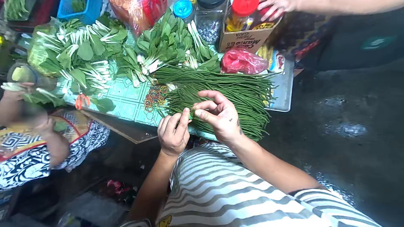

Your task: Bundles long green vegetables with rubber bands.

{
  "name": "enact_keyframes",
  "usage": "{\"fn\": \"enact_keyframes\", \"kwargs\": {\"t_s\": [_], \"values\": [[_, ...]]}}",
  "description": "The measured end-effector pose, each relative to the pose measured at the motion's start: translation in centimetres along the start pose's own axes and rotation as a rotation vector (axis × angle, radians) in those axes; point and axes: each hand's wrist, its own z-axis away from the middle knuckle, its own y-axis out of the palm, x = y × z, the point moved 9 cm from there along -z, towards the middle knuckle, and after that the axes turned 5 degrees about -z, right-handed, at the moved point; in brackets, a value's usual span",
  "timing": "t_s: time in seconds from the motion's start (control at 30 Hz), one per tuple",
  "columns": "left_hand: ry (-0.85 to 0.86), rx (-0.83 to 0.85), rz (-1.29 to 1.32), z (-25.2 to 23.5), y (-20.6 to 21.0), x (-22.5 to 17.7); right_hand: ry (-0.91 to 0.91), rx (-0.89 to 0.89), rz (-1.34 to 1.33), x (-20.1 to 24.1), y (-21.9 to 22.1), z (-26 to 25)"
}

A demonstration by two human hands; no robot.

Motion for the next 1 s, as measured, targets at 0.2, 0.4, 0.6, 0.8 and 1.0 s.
{"fn": "enact_keyframes", "kwargs": {"t_s": [0.2, 0.4, 0.6, 0.8, 1.0], "values": [[-0.097, 0.137, 0.11, 0.8, 2.1, 1.0, -0.029, -0.017, 0.034, -1.0, -0.4, -0.8], [-0.212, 0.081, 0.219, 1.1, 1.6, 1.9, 0.001, 0.029, 0.099, -1.2, -2.3, -1.2], [-0.324, 0.16, 0.415, 0.4, 2.2, 1.7, -0.112, 0.261, 0.267, -0.3, 0.6, -1.3], [-0.377, 0.214, 0.579, 0.7, 3.0, 1.8, -0.134, 0.227, 0.263, -0.1, 0.3, -1.2], [-0.593, 0.26, 1.059, 1.3, 4.5, 2.1, -0.192, 0.163, 0.272, -0.2, -0.1, -1.3]]}}
